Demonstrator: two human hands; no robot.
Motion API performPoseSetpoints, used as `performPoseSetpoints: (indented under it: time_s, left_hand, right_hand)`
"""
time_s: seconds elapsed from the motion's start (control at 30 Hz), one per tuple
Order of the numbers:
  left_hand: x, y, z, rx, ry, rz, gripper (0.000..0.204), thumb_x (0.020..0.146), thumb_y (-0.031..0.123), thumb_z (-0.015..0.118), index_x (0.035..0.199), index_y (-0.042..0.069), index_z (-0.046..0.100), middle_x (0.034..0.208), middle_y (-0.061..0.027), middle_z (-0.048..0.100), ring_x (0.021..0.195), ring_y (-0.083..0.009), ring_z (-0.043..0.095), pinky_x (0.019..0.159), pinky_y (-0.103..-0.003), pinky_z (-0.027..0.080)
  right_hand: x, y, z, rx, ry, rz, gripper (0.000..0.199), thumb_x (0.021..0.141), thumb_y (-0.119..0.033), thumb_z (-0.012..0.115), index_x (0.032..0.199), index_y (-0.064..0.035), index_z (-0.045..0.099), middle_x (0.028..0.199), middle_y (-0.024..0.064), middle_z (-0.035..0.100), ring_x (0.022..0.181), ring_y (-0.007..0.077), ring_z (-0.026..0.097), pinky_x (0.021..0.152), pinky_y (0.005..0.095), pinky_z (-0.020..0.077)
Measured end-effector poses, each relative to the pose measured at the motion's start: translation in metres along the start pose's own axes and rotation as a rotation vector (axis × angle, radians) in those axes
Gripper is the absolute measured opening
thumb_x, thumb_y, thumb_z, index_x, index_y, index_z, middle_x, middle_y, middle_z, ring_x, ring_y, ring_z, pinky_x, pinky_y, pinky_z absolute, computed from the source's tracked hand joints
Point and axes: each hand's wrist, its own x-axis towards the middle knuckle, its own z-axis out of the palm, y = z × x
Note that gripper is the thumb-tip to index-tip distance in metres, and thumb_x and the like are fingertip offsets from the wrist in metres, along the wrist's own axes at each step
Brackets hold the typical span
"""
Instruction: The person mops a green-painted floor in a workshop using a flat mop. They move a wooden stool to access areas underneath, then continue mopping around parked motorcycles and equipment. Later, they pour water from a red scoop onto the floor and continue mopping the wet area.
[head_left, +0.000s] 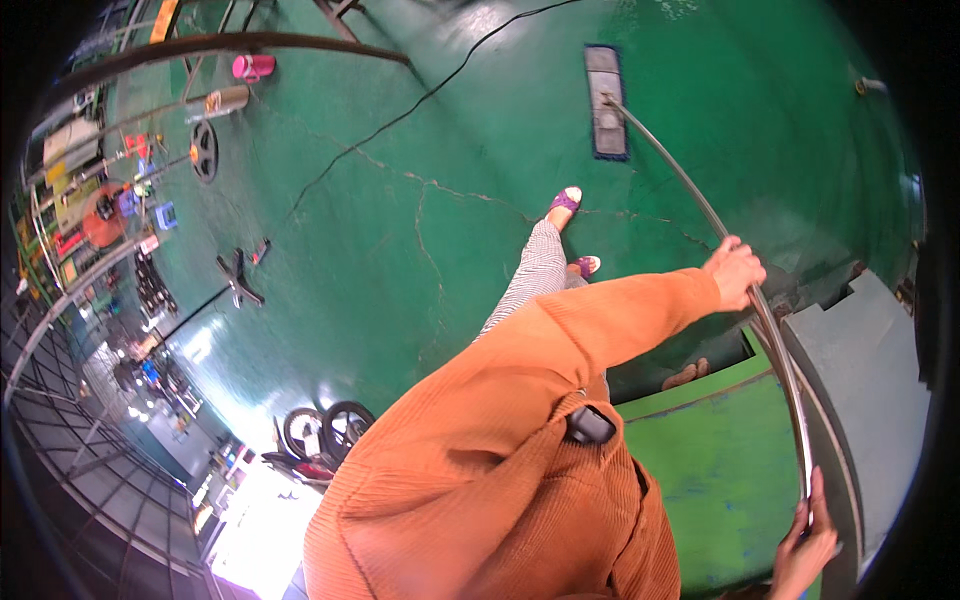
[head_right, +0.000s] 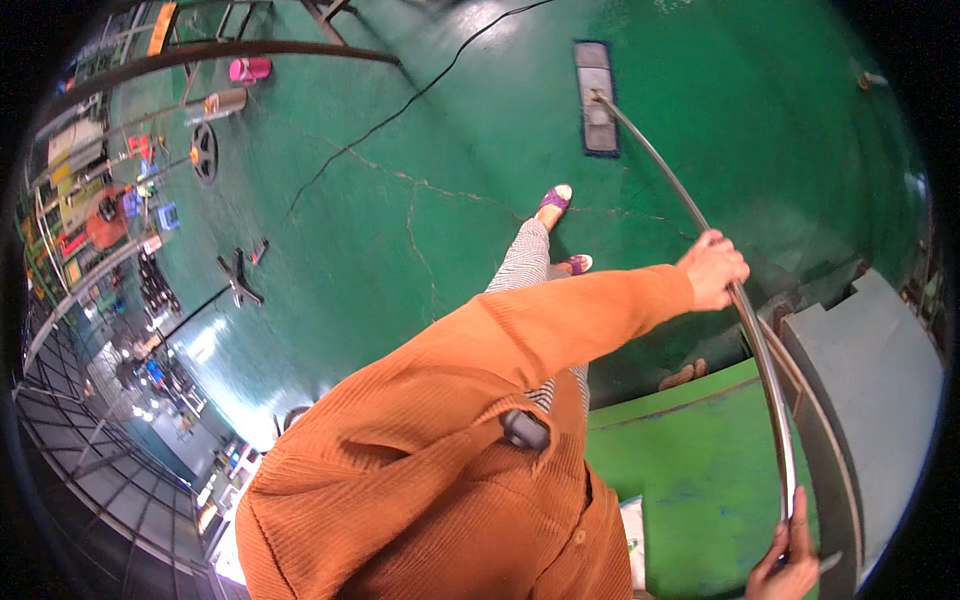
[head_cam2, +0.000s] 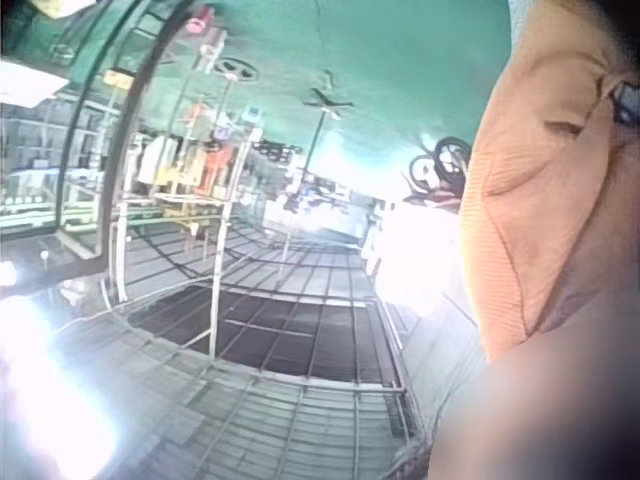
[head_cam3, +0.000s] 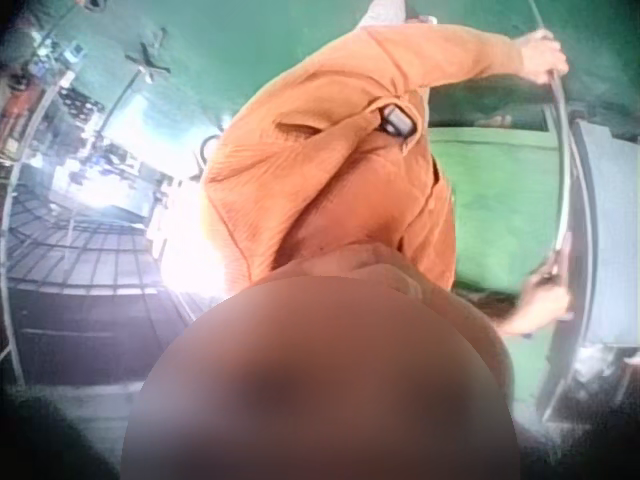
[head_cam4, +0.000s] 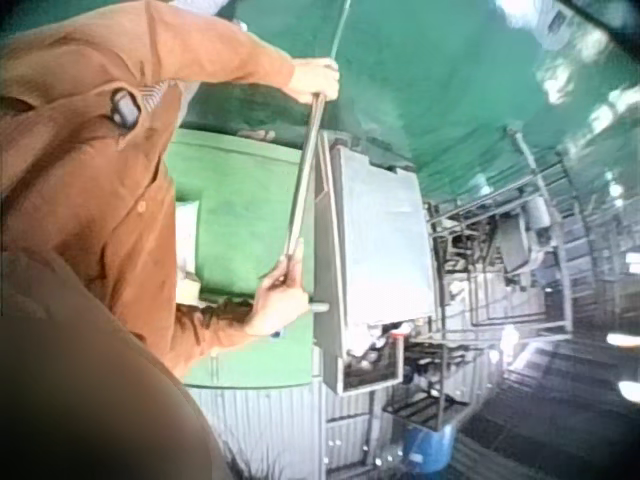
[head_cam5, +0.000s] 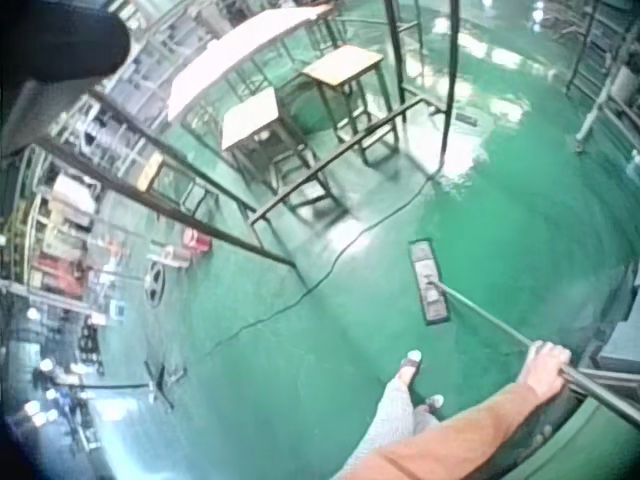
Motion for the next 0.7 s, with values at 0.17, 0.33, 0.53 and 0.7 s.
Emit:
performPoseSetpoints:
  time_s: [0.17,0.33,0.53,0.7]
  left_hand:
    - [-0.035,-0.027,-0.092,-0.056,0.260,-0.168,0.021,0.061,0.017,0.069,0.073,0.012,0.052,0.075,-0.0027,0.053,0.086,-0.0237,0.052,0.093,-0.048,0.031]
    - [-0.123,-0.084,-0.136,0.128,0.419,-0.360,0.022,0.058,0.015,0.069,0.073,0.012,0.054,0.077,-0.0027,0.056,0.086,-0.0244,0.052,0.091,-0.047,0.032]
    - [-0.259,-0.187,-0.165,0.652,0.018,-0.873,0.024,0.064,0.033,0.070,0.069,0.012,0.063,0.075,-0.0109,0.059,0.075,-0.0321,0.058,0.069,-0.041,0.047]
    - [-0.282,-0.197,-0.135,0.703,-0.236,-1.375,0.038,0.064,0.043,0.071,0.097,0.026,0.064,0.112,-0.0012,0.051,0.118,-0.0197,0.039,0.090,-0.060,0.035]
  right_hand:
    - [0.043,-0.045,-0.032,0.001,0.004,-0.357,0.038,0.082,-0.003,0.049,0.119,-0.0084,0.056,0.088,0.0237,0.061,0.070,0.0330,0.059,0.066,0.0355,0.0442]
    - [0.100,-0.111,-0.008,-0.013,-0.028,-0.587,0.041,0.076,-0.004,0.058,0.116,-0.0138,0.060,0.064,0.0197,0.055,0.053,0.0335,0.052,0.054,0.0390,0.0416]
    - [0.142,-0.191,0.137,-0.081,0.064,-0.893,0.039,0.079,-0.017,0.057,0.117,-0.0255,0.057,0.064,0.0126,0.058,0.053,0.0267,0.059,0.049,0.0387,0.0478]
    - [0.135,-0.171,0.203,-0.110,0.104,-1.038,0.042,0.082,-0.014,0.052,0.122,-0.0253,0.052,0.066,0.0106,0.056,0.051,0.0257,0.058,0.046,0.0370,0.0474]
